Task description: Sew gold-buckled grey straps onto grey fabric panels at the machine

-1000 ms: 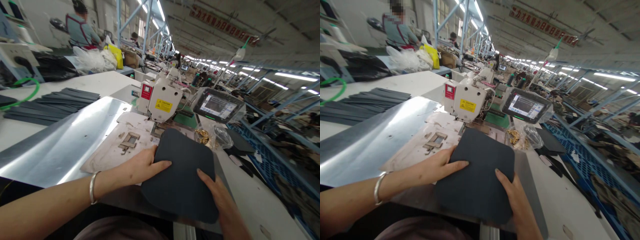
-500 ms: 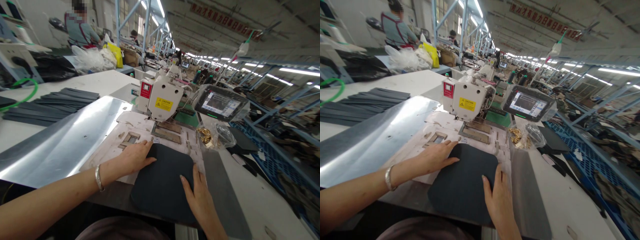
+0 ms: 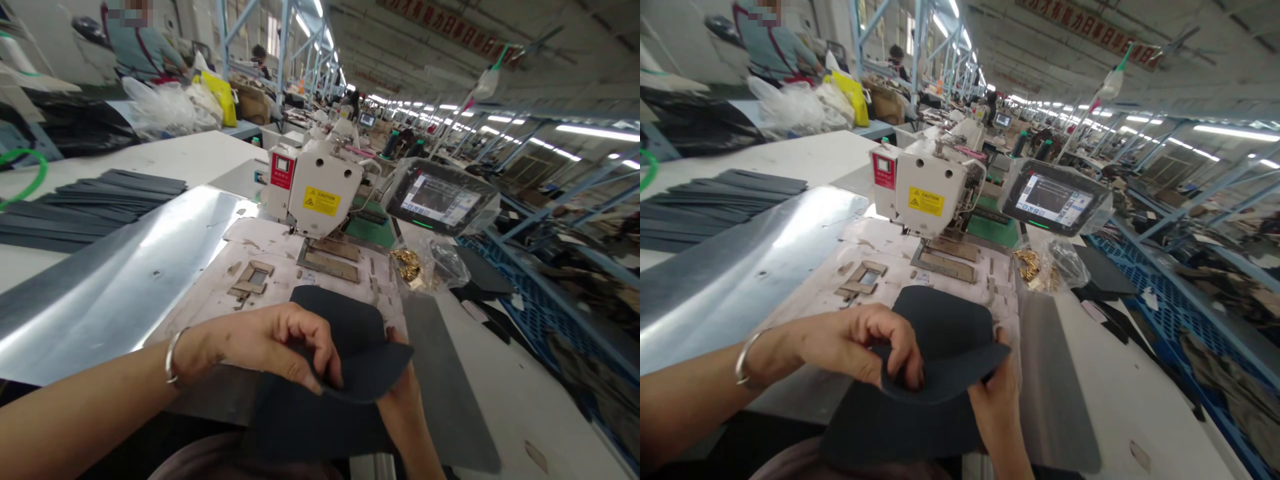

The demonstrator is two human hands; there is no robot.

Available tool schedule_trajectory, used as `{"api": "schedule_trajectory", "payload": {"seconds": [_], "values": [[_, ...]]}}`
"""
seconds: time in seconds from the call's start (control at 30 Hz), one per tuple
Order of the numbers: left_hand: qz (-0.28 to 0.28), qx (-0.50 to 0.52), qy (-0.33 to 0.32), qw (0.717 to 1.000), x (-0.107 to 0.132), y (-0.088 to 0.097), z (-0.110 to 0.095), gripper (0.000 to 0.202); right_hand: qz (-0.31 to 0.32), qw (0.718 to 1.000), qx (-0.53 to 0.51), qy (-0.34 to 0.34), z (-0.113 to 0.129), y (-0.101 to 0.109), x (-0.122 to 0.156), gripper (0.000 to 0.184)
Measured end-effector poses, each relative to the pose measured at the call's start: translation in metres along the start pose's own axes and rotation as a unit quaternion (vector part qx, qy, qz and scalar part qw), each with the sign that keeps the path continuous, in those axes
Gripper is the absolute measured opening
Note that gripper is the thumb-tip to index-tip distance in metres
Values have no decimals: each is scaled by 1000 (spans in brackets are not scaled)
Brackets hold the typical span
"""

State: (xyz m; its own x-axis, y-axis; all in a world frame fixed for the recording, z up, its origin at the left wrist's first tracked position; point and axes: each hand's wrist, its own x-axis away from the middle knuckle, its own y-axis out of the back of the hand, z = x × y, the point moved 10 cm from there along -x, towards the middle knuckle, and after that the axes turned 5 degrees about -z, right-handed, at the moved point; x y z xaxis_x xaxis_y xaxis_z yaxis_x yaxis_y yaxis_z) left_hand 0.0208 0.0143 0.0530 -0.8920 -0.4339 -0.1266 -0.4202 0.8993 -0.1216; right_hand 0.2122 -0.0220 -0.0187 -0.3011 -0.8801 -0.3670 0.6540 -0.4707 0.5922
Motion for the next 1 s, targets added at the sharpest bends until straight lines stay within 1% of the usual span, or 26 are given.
{"api": "schedule_trajectory", "payload": {"seconds": [0.03,0.07,0.1,0.13,0.17,0.2,0.23,0.27,0.3,0.33,0.37,0.4,0.43,0.47,0.5,0.53,0.6,0.67,0.7,0.77,0.9,0.93,1.0], "values": [[1,57,16,998,-4,-1,2,30,1,1000,-11,7,3,0,1,70],[-19,88,23,996,-8,5,5,34,-2,1000,-15,12,6,1,2,61],[-58,91,26,994,-13,16,10,35,-11,1000,-16,14,8,4,3,50],[-105,61,26,992,-16,29,15,34,-23,1000,-15,9,9,10,5,40],[-147,0,23,989,-19,42,19,34,-36,999,-16,-5,8,17,6,33],[-170,-89,16,981,-20,50,21,38,-49,998,-18,-30,4,26,6,30],[-173,-195,6,965,-21,53,22,45,-67,996,-22,-60,-2,39,5,31],[-159,-302,-9,940,-22,50,22,53,-91,991,-21,-92,-9,55,0,33],[-138,-396,-27,907,-22,44,23,62,-119,985,-15,-121,-18,73,-7,37],[-116,-469,-44,874,-22,36,25,70,-149,979,-5,-141,-25,91,-18,40],[-100,-520,-55,847,-22,29,27,75,-173,972,9,-157,-33,107,-32,44],[-87,-553,-59,827,-22,24,29,78,-184,969,9,-166,-42,119,-50,45],[-79,-573,-62,813,-22,21,30,76,-193,966,-11,-173,-51,126,-69,46],[-75,-585,-66,805,-23,20,30,72,-189,964,-36,-185,-62,127,-89,46],[-81,-592,-68,799,-25,23,28,67,-169,964,-58,-197,-72,122,-109,45],[-97,-599,-67,792,-27,30,26,62,-151,965,-74,-201,-81,114,-127,45],[-139,-607,-49,781,-32,52,23,54,-102,972,-94,-190,-92,90,-157,46],[-161,-600,-16,783,-35,72,28,48,-63,978,-109,-167,-96,64,-178,45],[-159,-591,-4,791,-36,77,32,45,-45,979,-119,-160,-98,51,-185,44],[-152,-569,9,808,-37,82,37,41,-18,977,-142,-159,-98,28,-196,41],[-164,-521,13,837,-33,86,33,35,37,968,-177,-173,-92,-12,-210,42],[-166,-514,14,842,-30,87,31,34,49,970,-172,-166,-88,-22,-213,41],[-171,-514,18,840,-23,93,29,33,50,984,-132,-110,-74,-34,-220,37]]}}
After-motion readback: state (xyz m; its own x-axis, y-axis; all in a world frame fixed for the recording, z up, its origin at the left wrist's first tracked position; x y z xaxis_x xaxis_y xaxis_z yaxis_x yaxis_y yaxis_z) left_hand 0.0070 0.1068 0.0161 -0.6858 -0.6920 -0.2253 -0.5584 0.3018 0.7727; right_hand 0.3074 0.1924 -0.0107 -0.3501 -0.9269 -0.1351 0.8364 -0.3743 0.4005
